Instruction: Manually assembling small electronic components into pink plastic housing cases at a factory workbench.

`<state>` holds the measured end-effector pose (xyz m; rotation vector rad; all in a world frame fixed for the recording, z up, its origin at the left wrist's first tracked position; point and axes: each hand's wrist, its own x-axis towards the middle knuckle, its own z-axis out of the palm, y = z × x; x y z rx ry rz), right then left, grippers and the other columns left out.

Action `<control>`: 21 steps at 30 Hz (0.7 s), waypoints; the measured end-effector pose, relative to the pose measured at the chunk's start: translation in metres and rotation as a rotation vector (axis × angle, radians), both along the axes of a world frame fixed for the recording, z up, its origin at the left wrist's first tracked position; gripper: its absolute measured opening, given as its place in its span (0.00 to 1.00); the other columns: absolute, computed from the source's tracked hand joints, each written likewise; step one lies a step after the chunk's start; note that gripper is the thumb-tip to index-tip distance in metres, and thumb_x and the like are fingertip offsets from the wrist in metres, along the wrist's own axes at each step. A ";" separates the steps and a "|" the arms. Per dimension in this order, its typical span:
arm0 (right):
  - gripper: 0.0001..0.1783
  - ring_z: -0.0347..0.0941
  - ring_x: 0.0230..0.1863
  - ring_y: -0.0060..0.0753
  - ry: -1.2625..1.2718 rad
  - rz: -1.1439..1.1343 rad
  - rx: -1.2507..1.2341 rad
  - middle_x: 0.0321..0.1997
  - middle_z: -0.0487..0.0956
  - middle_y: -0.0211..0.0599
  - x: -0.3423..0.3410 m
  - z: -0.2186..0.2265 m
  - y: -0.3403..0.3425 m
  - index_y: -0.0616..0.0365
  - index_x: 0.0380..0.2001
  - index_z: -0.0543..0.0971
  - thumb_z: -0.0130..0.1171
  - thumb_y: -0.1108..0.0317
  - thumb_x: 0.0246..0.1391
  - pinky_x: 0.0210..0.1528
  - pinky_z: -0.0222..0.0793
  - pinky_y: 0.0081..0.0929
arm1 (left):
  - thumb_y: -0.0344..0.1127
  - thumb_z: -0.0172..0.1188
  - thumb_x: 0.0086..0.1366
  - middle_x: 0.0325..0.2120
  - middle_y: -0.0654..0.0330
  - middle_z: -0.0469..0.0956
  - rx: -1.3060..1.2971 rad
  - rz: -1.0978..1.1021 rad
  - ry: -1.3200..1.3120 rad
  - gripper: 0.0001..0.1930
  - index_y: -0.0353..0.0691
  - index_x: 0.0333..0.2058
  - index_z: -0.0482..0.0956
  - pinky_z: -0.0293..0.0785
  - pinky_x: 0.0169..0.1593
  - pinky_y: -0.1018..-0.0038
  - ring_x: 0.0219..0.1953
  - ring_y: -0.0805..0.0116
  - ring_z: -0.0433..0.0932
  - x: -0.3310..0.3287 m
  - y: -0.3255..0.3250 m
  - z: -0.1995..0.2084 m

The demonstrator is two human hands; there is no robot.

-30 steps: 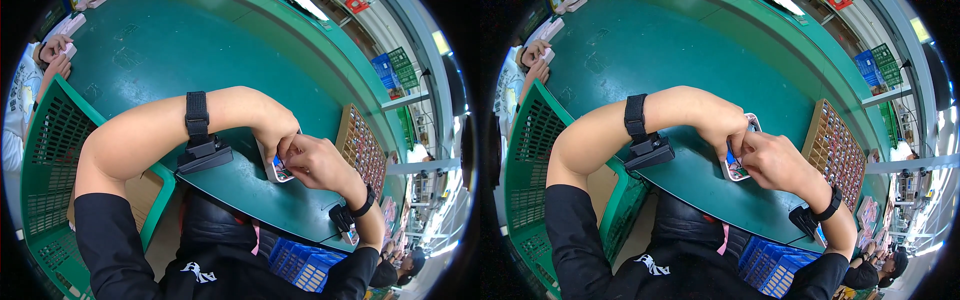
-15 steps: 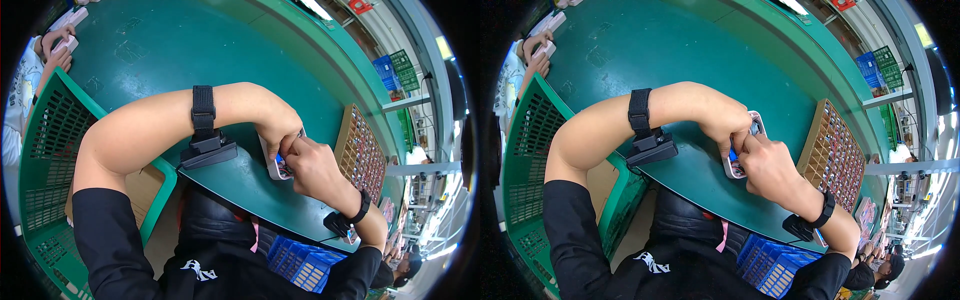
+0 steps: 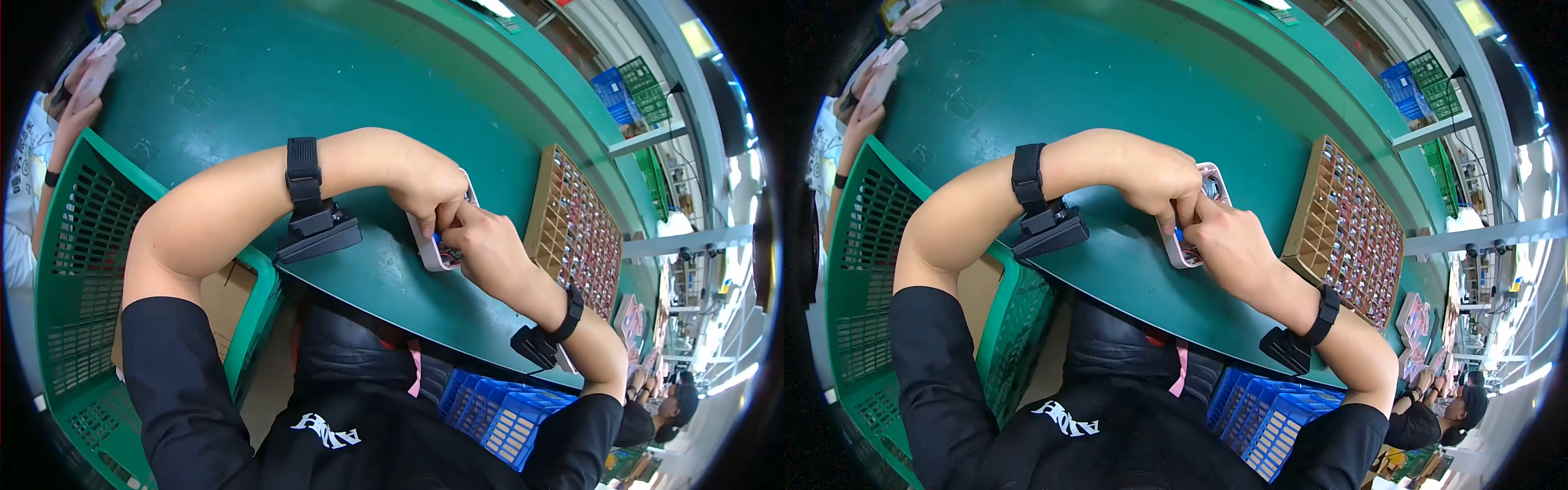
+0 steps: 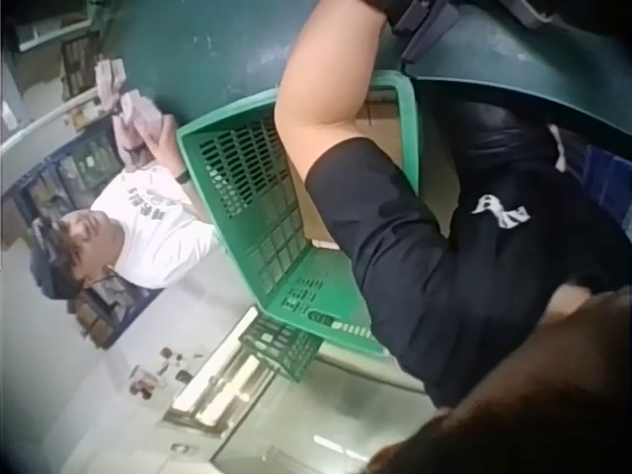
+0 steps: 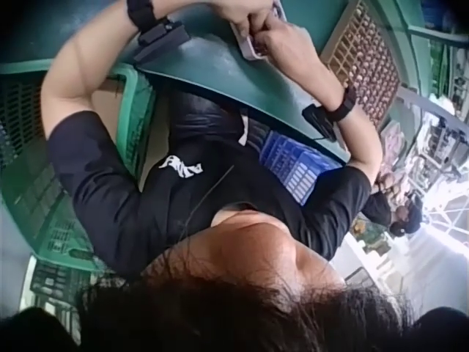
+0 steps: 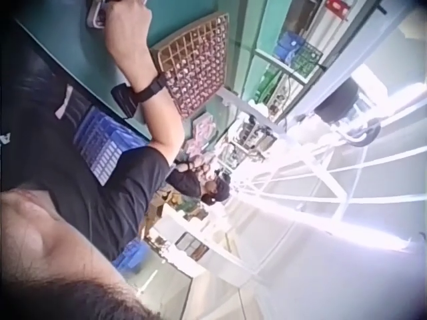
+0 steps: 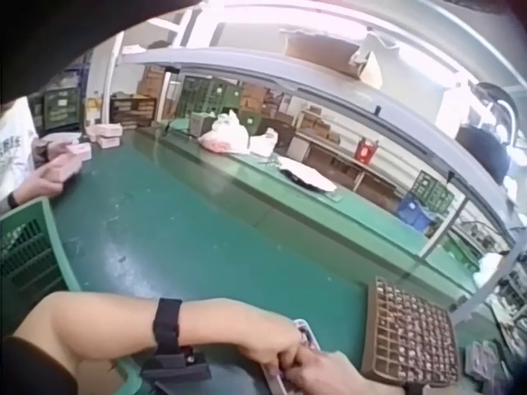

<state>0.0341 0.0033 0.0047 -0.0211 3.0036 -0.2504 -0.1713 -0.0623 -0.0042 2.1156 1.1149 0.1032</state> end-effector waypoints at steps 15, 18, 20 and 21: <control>0.26 0.69 0.54 0.51 0.393 0.008 0.085 0.49 0.73 0.42 -0.006 -0.009 -0.013 0.50 0.49 0.82 0.71 0.73 0.43 0.55 0.62 0.45 | 0.40 0.66 0.59 0.27 0.49 0.85 0.556 0.538 0.026 0.10 0.41 0.32 0.89 0.79 0.35 0.59 0.31 0.53 0.85 -0.035 0.007 0.002; 0.25 0.69 0.54 0.51 0.586 -0.234 0.553 0.51 0.73 0.43 -0.041 -0.029 0.037 0.50 0.48 0.82 0.70 0.74 0.42 0.55 0.62 0.47 | 0.41 0.64 0.59 0.27 0.47 0.85 0.711 0.736 0.107 0.11 0.40 0.31 0.88 0.80 0.35 0.57 0.32 0.51 0.85 -0.025 0.013 -0.005; 0.20 0.71 0.53 0.51 0.714 -0.342 0.389 0.48 0.75 0.43 -0.050 -0.023 0.057 0.53 0.44 0.83 0.69 0.75 0.44 0.53 0.65 0.47 | 0.42 0.64 0.59 0.29 0.46 0.85 0.766 0.907 0.185 0.12 0.39 0.29 0.87 0.82 0.37 0.56 0.34 0.48 0.85 -0.034 0.015 0.001; 0.20 0.71 0.53 0.51 0.728 -0.338 0.389 0.48 0.75 0.43 -0.048 -0.017 0.061 0.53 0.44 0.83 0.69 0.75 0.44 0.53 0.65 0.47 | 0.42 0.64 0.59 0.29 0.46 0.85 0.775 0.907 0.195 0.12 0.39 0.29 0.87 0.82 0.37 0.56 0.34 0.48 0.85 -0.037 0.011 0.007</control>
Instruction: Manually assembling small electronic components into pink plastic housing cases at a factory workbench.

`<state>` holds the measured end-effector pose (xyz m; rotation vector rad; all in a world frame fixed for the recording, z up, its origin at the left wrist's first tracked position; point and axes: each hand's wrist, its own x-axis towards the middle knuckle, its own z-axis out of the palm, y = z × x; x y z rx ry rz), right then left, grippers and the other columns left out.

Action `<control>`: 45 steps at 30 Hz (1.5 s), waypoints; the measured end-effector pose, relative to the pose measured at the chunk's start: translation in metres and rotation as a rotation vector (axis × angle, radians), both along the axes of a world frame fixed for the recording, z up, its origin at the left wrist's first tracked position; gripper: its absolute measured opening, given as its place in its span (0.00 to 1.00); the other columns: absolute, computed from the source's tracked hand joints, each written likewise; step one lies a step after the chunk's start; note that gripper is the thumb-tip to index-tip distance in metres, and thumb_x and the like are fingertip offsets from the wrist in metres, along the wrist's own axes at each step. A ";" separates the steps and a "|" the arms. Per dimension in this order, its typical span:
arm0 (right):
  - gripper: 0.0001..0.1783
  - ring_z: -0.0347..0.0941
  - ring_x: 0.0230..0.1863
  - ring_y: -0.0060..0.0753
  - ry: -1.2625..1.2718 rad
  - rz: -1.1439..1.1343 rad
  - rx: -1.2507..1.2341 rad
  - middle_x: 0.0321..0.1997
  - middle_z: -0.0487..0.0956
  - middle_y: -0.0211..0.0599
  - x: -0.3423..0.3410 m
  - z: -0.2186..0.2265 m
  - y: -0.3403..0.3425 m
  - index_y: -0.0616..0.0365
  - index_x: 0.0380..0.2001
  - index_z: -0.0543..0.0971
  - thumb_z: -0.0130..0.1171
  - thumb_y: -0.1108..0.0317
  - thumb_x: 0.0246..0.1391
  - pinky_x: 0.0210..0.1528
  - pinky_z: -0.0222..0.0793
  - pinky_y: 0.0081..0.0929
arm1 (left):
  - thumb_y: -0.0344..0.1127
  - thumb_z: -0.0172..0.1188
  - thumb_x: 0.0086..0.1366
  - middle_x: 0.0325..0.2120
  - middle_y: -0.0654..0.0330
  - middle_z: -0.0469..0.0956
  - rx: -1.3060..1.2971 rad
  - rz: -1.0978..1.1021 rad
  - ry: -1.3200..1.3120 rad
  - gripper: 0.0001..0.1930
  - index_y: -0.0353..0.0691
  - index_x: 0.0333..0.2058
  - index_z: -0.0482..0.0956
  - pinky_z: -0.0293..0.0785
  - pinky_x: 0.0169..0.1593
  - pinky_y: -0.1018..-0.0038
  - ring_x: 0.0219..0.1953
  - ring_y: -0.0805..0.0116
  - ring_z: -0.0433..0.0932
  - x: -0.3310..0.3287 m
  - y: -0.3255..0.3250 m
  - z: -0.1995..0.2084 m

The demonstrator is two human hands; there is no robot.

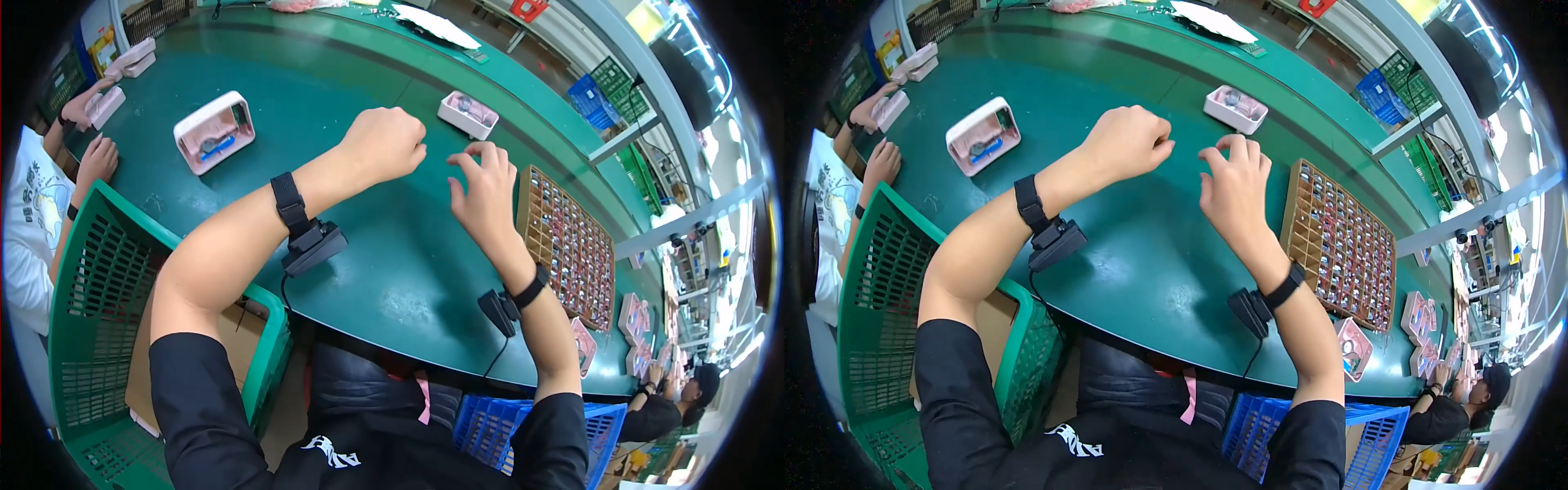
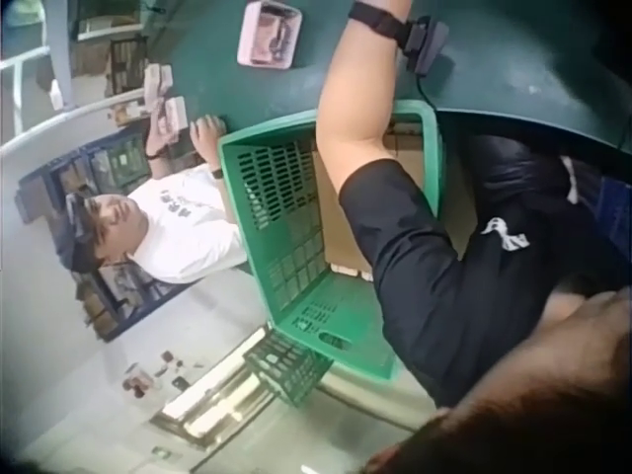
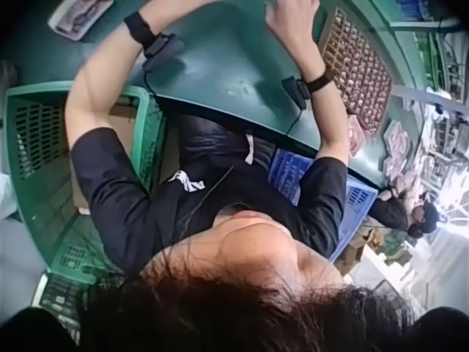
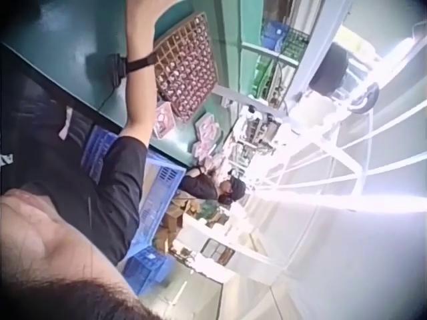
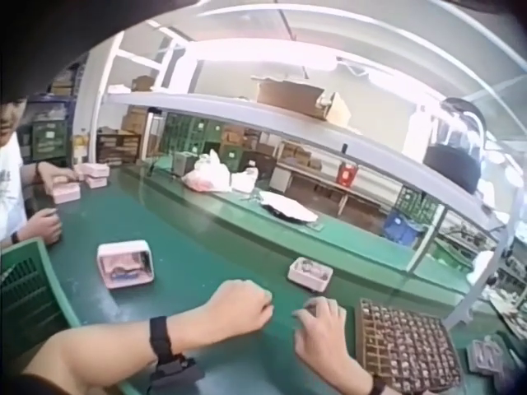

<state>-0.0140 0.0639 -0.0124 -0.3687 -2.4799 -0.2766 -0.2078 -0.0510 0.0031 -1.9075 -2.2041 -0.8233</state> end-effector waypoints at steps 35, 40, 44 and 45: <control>0.19 0.59 0.27 0.26 0.621 0.565 -1.691 0.27 0.62 0.29 0.116 0.091 0.037 0.51 0.24 0.61 0.46 0.61 0.72 0.28 0.58 0.25 | 0.32 0.62 0.63 0.41 0.59 0.85 -0.520 -0.248 -0.330 0.14 0.40 0.47 0.85 0.77 0.50 0.69 0.43 0.65 0.82 -0.092 -0.038 0.047; 0.20 0.60 0.25 0.26 0.398 0.900 -1.771 0.25 0.65 0.30 0.101 0.095 -0.009 0.50 0.22 0.61 0.47 0.60 0.71 0.24 0.59 0.24 | 0.35 0.61 0.68 0.44 0.61 0.83 -0.487 -0.751 -0.747 0.16 0.37 0.53 0.81 0.75 0.51 0.72 0.46 0.73 0.78 -0.028 0.015 -0.019; 0.21 0.61 0.24 0.27 0.311 0.961 -1.753 0.24 0.66 0.32 0.092 0.090 -0.028 0.50 0.21 0.62 0.47 0.60 0.70 0.22 0.60 0.24 | 0.45 0.63 0.69 0.46 0.56 0.82 -0.537 -0.671 -0.714 0.22 0.38 0.56 0.78 0.77 0.51 0.71 0.47 0.67 0.80 0.017 0.017 -0.035; 0.21 0.61 0.24 0.27 0.307 0.958 -1.767 0.24 0.66 0.32 0.090 0.089 -0.030 0.50 0.21 0.62 0.47 0.60 0.70 0.22 0.60 0.24 | 0.49 0.64 0.69 0.47 0.55 0.81 -0.558 -0.613 -0.679 0.25 0.38 0.56 0.78 0.77 0.51 0.71 0.47 0.65 0.80 0.021 0.013 -0.034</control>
